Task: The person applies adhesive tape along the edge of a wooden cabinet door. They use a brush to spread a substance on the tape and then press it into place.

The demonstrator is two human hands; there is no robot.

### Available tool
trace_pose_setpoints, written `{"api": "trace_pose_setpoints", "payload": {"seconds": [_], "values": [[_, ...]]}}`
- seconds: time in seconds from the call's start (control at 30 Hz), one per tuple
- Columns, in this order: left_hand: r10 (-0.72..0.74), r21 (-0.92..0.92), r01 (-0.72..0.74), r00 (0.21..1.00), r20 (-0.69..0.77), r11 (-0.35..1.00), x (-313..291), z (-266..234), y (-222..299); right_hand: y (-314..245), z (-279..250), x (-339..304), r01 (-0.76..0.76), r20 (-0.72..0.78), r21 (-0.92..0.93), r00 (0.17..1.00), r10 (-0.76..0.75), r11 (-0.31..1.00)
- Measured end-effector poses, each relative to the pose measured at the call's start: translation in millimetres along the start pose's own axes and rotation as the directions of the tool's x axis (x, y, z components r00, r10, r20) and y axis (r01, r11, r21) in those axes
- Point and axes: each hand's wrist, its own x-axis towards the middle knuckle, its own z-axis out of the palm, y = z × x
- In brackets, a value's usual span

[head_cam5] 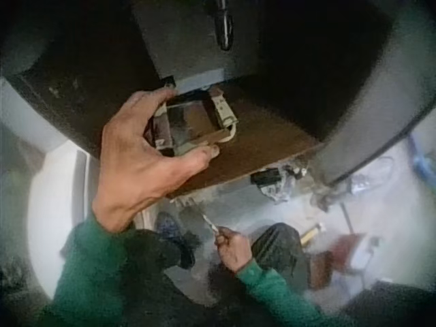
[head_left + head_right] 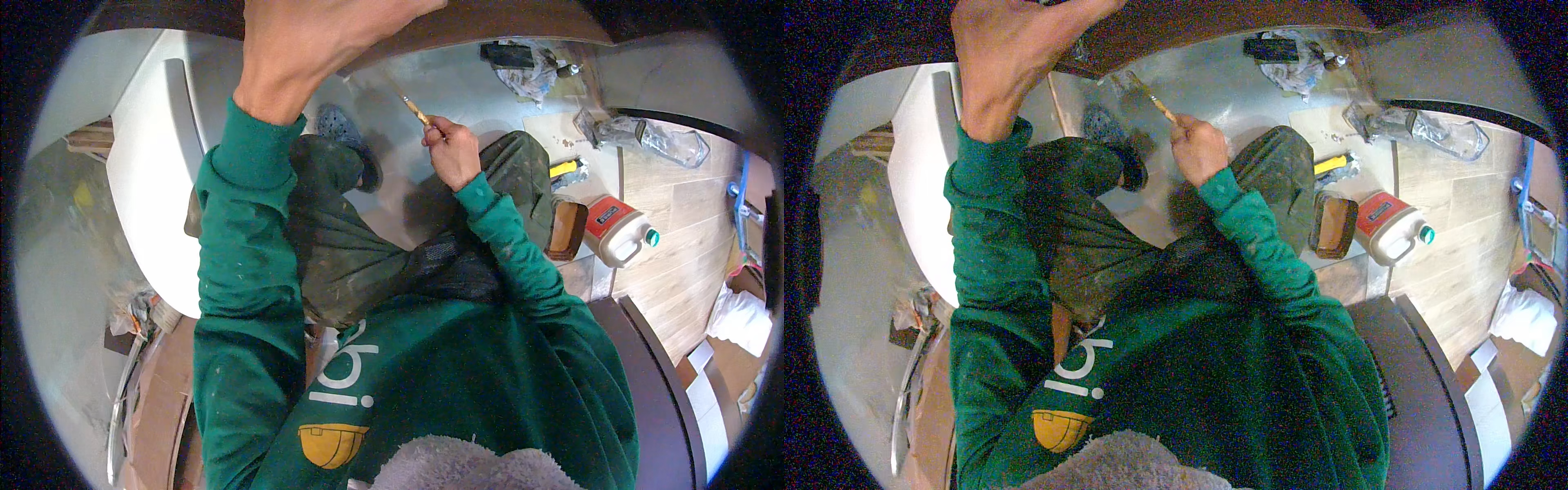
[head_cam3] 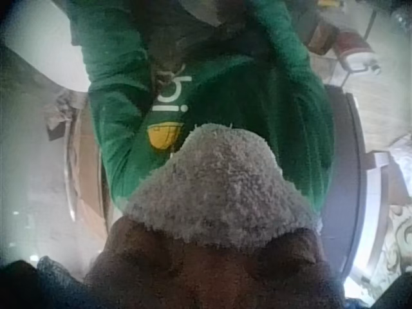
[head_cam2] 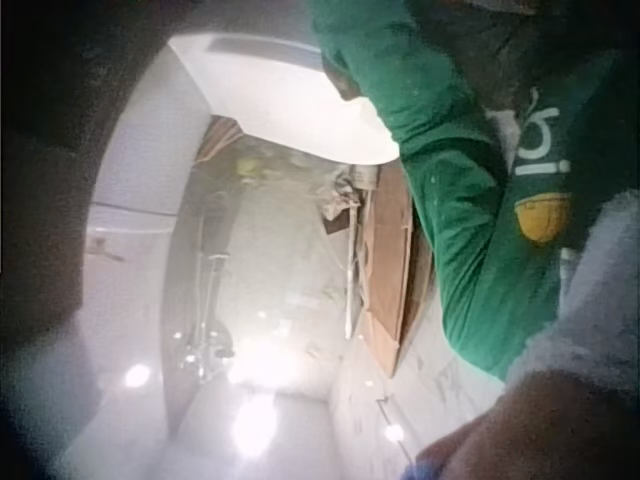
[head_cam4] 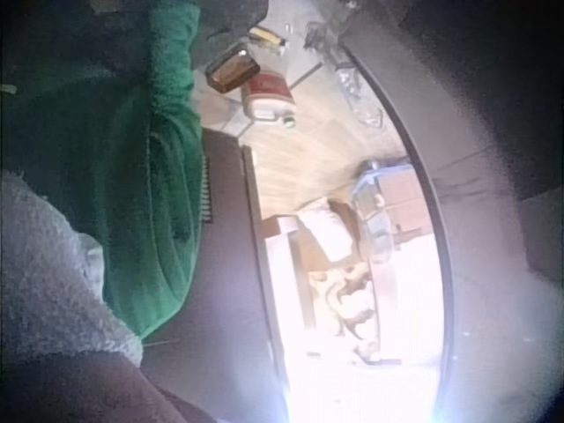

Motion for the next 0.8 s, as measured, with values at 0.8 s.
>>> {"api": "trace_pose_setpoints", "payload": {"seconds": [0.8], "values": [[-0.162,-0.064,0.164,0.986,0.040,0.984,5,2,10,1,-9,-4,-0.003,-0.168,0.056,0.986,0.012,0.998]]}}
